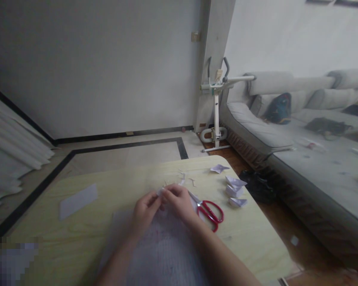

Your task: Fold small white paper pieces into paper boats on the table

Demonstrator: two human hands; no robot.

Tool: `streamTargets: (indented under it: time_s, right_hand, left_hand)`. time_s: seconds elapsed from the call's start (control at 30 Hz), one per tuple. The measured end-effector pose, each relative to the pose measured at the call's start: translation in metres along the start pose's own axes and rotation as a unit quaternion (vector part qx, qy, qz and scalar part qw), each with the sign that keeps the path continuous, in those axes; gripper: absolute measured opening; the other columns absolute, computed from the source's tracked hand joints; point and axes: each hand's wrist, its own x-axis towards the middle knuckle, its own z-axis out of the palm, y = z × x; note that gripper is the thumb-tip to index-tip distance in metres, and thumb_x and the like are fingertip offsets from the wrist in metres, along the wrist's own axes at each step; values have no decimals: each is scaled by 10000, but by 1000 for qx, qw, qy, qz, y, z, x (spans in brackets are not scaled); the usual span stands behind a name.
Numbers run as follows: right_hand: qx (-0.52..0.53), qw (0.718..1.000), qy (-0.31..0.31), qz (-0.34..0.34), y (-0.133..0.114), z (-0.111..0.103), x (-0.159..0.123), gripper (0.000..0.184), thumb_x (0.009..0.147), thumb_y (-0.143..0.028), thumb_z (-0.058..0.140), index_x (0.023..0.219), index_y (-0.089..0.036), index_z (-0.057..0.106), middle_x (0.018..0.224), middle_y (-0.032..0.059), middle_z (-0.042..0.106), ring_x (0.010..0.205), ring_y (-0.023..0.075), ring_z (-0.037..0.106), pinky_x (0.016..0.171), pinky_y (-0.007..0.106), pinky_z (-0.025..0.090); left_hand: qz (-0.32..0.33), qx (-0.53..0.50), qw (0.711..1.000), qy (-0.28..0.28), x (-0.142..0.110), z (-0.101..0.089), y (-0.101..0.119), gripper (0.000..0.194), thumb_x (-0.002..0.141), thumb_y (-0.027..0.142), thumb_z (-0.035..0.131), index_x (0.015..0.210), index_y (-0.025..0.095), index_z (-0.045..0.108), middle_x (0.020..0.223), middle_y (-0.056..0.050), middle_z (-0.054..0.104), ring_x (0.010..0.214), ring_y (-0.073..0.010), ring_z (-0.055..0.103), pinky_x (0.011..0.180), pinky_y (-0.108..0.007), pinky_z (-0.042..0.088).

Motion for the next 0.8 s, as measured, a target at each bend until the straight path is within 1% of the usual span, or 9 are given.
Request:
streamTargets:
  time_s: [0.1, 0.2, 0.3, 0.37, 0.5, 0.57, 0.7, 0.8]
  right_hand:
    - [17, 1000, 2, 9, 2, -2, 1, 190, 735, -336, 635, 672, -157, 626, 579, -7, 580, 528, 119, 516, 508, 222, 403]
    - [40, 999, 1, 23, 7, -3, 1, 166, 734, -314, 615, 669, -162, 599, 549, -23, 541, 489, 104, 476, 468, 207, 367]
    - [62, 997, -1, 35, 12, -3, 2, 164, 744, -315, 600, 676, -167, 578, 510, -44, 490, 459, 95, 439, 448, 201, 341]
    - [45, 999, 6, 26, 11, -2, 2, 155, 743, -304, 602, 676, -167, 579, 529, -37, 505, 481, 100, 457, 463, 206, 353]
    - [-44, 998, 27, -20, 5, 2, 1, 110, 717, -265, 633, 700, -157, 627, 635, 1, 598, 602, 132, 536, 557, 230, 410]
    - [-52, 998, 20, -13, 3, 2, 1, 125, 715, -281, 647, 715, -156, 635, 640, 1, 604, 608, 136, 541, 567, 237, 414]
    - [2, 1000, -17, 24, 4, -2, 3, 150, 700, -300, 674, 723, -157, 635, 646, -7, 598, 598, 126, 532, 552, 232, 401]
    - [46, 998, -37, 30, 5, -4, 3, 165, 701, -307, 693, 739, -159, 633, 651, -12, 596, 592, 117, 522, 546, 224, 388]
  left_hand:
    - [6, 25, 1000, -16, -2, 0, 0, 312, 831, 429, 551, 696, 151, 597, 606, 3, 583, 595, -138, 560, 553, -219, 422]
    - [16, 39, 999, -25, -3, 0, 0, 322, 846, 428, 533, 682, 155, 579, 600, 9, 558, 589, -131, 536, 547, -215, 397]
    - [19, 45, 999, -20, -4, 1, -1, 320, 855, 424, 521, 678, 160, 562, 597, 20, 525, 585, -124, 508, 544, -213, 376]
    - [15, 47, 999, -9, -3, 1, 0, 331, 862, 425, 506, 659, 165, 533, 589, 25, 502, 581, -122, 493, 542, -214, 367]
    - [11, 63, 998, 6, -2, 0, -1, 335, 871, 428, 485, 651, 175, 491, 573, 34, 466, 553, -116, 466, 517, -214, 341]
    - [17, 68, 998, -1, -2, -1, -1, 326, 876, 422, 477, 662, 176, 491, 579, 37, 462, 552, -113, 460, 518, -212, 337]
    - [25, 66, 997, -12, -3, -1, -3, 310, 868, 412, 489, 664, 179, 475, 586, 45, 438, 553, -106, 438, 523, -206, 336]
    - [28, 72, 997, -17, -2, -1, -4, 301, 869, 410, 485, 674, 181, 471, 594, 48, 429, 555, -103, 428, 522, -202, 335]
